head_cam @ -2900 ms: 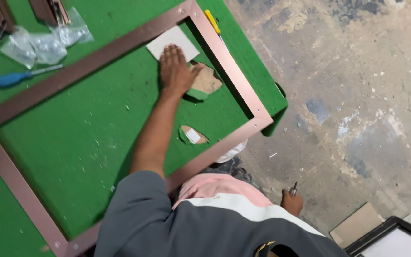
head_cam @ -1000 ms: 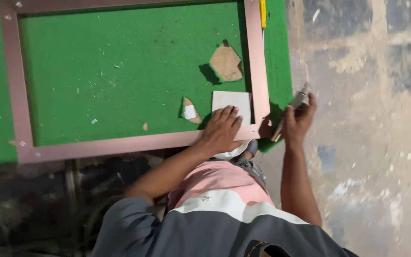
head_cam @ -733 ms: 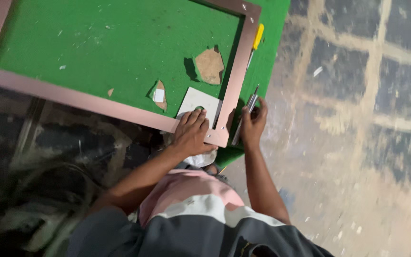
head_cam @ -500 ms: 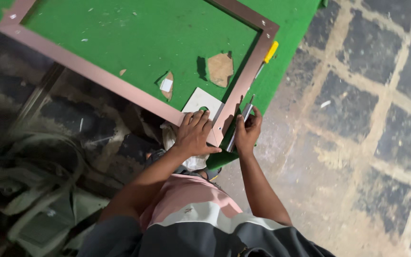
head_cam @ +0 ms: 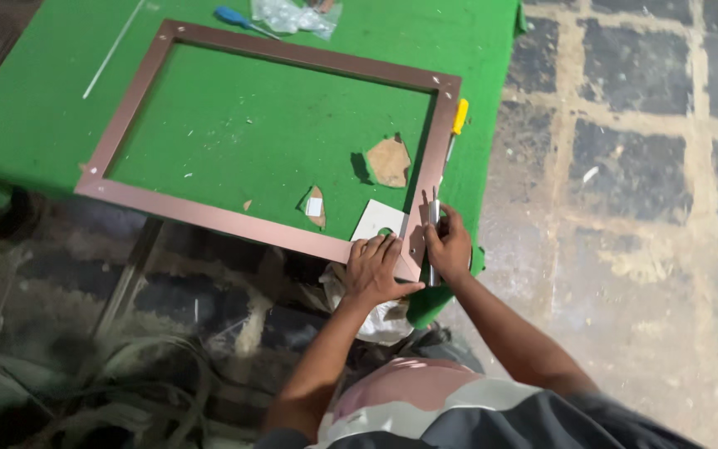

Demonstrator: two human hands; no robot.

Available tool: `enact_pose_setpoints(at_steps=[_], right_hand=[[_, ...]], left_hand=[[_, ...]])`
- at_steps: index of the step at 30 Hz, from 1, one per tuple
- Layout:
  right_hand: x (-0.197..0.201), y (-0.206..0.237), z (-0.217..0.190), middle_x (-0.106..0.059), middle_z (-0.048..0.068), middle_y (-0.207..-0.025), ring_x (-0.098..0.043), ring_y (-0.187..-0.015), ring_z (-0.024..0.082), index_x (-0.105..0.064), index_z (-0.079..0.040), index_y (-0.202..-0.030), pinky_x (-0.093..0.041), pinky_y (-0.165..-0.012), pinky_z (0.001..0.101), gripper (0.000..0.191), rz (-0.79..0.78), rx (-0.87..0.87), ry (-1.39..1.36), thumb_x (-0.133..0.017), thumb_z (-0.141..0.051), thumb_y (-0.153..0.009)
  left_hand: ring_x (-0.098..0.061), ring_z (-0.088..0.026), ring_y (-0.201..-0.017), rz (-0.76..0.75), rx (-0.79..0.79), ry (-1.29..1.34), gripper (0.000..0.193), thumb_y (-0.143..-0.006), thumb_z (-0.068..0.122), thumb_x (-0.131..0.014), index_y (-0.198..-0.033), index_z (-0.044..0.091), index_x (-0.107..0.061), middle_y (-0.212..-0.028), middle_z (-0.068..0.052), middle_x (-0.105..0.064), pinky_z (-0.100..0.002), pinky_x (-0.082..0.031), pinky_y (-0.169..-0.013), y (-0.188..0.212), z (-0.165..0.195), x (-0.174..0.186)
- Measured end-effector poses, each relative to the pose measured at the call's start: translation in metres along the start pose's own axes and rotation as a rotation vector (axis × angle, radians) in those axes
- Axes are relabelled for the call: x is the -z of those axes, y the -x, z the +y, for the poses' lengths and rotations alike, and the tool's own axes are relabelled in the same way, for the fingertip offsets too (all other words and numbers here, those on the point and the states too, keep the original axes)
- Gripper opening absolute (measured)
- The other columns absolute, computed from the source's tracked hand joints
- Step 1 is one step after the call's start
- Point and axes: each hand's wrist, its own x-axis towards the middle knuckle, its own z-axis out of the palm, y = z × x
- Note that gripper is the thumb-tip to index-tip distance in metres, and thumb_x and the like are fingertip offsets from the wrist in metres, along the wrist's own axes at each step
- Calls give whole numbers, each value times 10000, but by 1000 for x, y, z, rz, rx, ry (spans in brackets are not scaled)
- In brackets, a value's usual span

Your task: The person assembles a rectangular frame by aligning metal profile pieces and securing them with screws using a screwdriver. The person positions a white template with a green circle to guide alignment, then fastens the corners and lifts the completed frame.

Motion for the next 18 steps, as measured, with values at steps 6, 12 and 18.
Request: enact_pose_setpoints(at_steps=[6,12,18], right_hand=[[-1,1,-14,-704,99,-858,-684,-717,214,-584,-66,-1356,-551,-674,355,498,29,-27,15,-715,-212,-898],[-3,-1,-4,-714,106,-845,-679,-700,198,-569,-72,-1366,-548,-662,349,500,-2,-108,-9,-704,-193,-900],[-5,-7,35,-669,97,-1028,-635,-856,152,-512,-29,-1391,-542,-728,303,481,-141,-150,-539,-667,-51,-937]], left_hand=[[-569,-304,-1274,-22,26,-24,911,-642,701,-807,-1221,19,-639,-1326,-161,-658,-507,-354,-1077,-2,2,1],[-586,-307,-1239,38,17,-71,871,-627,655,-820,-1212,30,-658,-1306,-173,-664,-532,-353,-1060,-5,6,-4],[-554,-301,-1288,-62,60,-83,904,-641,656,-812,-1237,0,-636,-1317,-175,-649,-532,-338,-1090,-14,15,3]])
